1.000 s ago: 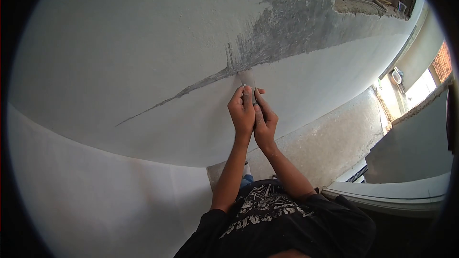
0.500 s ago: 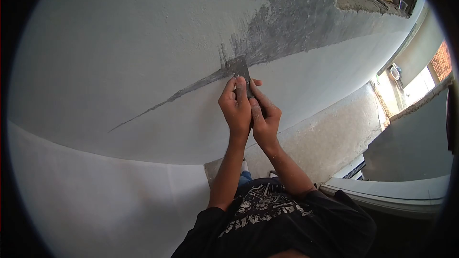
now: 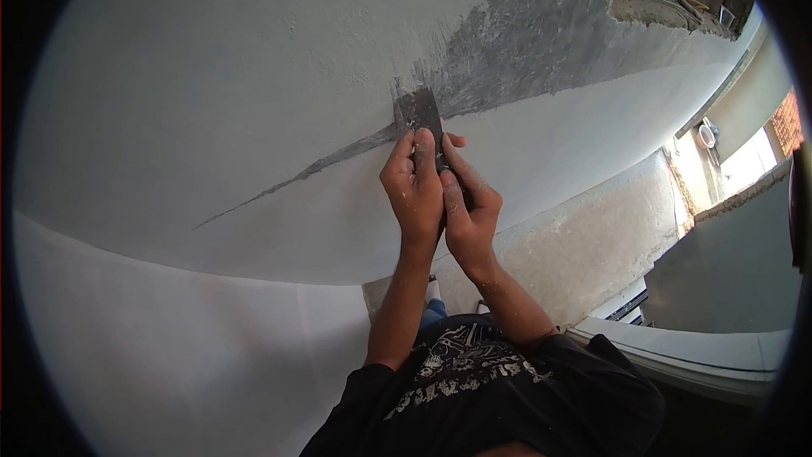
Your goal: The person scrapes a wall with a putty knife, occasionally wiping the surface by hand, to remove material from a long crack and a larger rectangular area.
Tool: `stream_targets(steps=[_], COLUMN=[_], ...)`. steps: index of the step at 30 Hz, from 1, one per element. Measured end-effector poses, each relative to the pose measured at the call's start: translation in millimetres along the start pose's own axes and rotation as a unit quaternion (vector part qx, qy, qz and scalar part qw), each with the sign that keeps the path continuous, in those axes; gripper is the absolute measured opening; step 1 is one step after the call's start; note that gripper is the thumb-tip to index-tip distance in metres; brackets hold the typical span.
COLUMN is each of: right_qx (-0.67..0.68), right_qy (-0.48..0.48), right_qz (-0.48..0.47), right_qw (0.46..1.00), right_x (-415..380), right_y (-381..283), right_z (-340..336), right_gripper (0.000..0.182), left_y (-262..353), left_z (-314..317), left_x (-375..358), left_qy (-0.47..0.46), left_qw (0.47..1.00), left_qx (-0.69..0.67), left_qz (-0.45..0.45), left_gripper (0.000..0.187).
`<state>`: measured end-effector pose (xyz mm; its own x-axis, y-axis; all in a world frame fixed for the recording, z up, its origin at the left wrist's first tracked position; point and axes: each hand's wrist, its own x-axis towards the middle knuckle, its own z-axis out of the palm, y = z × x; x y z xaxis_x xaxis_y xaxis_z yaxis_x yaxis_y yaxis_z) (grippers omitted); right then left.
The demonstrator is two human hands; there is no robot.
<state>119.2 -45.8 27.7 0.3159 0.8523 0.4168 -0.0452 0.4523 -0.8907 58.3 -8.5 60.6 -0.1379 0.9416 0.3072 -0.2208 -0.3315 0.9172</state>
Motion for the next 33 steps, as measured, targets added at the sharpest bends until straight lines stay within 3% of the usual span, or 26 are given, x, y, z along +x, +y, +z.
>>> stream_targets(steps=[2,6,12,15,18,20,22,23,26,27,30,33], right_qx=[-0.028,0.06,0.013,0.028,-0.011,0.006,0.059,0.068,0.07,0.058,0.053,0.017], right_qy=[0.024,-0.008,0.013,-0.016,0.018,0.015,-0.003,-0.012,0.019,0.028,0.011,0.006], right_qz=[-0.062,0.055,-0.043,0.062,-0.035,-0.038,0.059,0.075,0.019,-0.009,0.057,0.023], right_qw=[0.997,0.997,0.999,0.998,0.999,0.999,0.997,0.995,0.997,0.998,0.997,1.0], right_x=[-15.5,-6.1,-6.7,-6.9,-17.5,-12.2,-7.7,-9.9,-23.8,-20.2,-25.8,-27.3], right_y=[27.9,-9.3,16.3,-2.4,20.7,25.1,-10.1,-4.5,23.8,23.1,11.9,27.1], right_z=[-1.0,-0.4,4.7,-0.1,2.8,3.9,4.4,4.1,5.8,8.4,0.9,-0.7], right_gripper=[0.041,0.042,0.042,0.043,0.042,0.042,0.042,0.042,0.042,0.043,0.044,0.044], left_y=[-25.6,8.9,-10.0,3.3,-19.1,-10.5,14.3,5.2,-31.3,-20.5,-14.8,-25.6], left_z=[-9.4,0.6,-4.4,-3.5,-9.3,-8.1,-4.4,-5.2,-14.7,-13.1,-12.4,-15.5], left_x=[-11.4,-3.6,-5.6,-6.6,-14.0,-10.5,-4.5,-6.6,-18.4,-16.3,-17.4,-20.5], left_qy=[0.008,-0.002,0.017,0.003,0.021,0.007,-0.011,-0.004,0.008,0.003,-0.006,-0.003], left_qw=[0.998,1.0,0.998,1.0,0.999,1.0,1.0,1.0,0.997,0.997,0.999,1.0], left_qx=[0.065,0.0,0.045,0.004,0.039,0.023,0.002,0.006,0.067,0.078,0.031,0.029], left_qz=[0.002,-0.002,0.041,0.006,-0.002,0.007,-0.023,0.002,0.03,0.0,-0.007,-0.002], left_gripper=[0.029,0.03,0.028,0.028,0.028,0.028,0.028,0.028,0.027,0.027,0.03,0.03])
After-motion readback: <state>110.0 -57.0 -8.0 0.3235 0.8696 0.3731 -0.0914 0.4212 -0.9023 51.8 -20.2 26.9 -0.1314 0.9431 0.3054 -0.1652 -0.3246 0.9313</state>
